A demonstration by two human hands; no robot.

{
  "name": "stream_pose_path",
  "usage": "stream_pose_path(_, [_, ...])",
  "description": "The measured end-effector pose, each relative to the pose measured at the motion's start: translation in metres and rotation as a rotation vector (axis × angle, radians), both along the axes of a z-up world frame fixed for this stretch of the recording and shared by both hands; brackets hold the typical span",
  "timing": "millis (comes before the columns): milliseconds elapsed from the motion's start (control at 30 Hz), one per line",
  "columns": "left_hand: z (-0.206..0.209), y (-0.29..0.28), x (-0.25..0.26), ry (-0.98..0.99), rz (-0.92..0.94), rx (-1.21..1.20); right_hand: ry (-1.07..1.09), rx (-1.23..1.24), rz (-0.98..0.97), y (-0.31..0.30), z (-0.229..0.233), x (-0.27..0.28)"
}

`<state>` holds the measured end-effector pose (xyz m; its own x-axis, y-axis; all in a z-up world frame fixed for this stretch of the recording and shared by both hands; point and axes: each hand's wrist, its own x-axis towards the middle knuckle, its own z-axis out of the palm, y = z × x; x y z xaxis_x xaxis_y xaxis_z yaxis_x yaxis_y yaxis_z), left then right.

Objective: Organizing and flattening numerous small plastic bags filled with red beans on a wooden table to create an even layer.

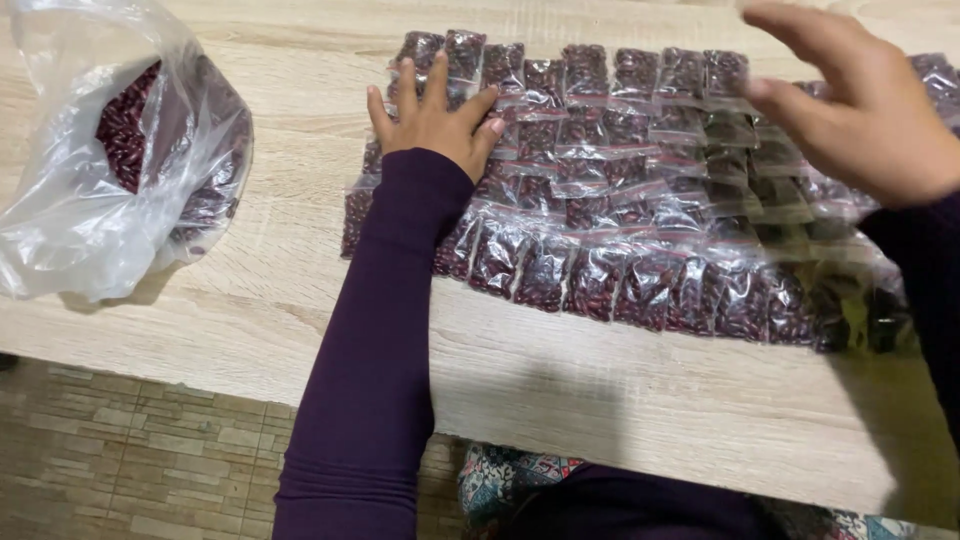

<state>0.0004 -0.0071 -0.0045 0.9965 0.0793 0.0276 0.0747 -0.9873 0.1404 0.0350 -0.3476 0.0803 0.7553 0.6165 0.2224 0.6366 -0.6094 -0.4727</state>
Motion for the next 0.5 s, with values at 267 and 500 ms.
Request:
stream_pose_path(267, [0.016,-0.001,-0.001,-0.011,-0.001,-0.024,-0.065,0.268,-0.048,-0.084,-0.038,-0.063])
stream_pose_path(500, [0.006,0.008,-0.001,0.084,0.066,-0.051,-0.212,0.12,-0.199,-0.117,-0.048,-0.07])
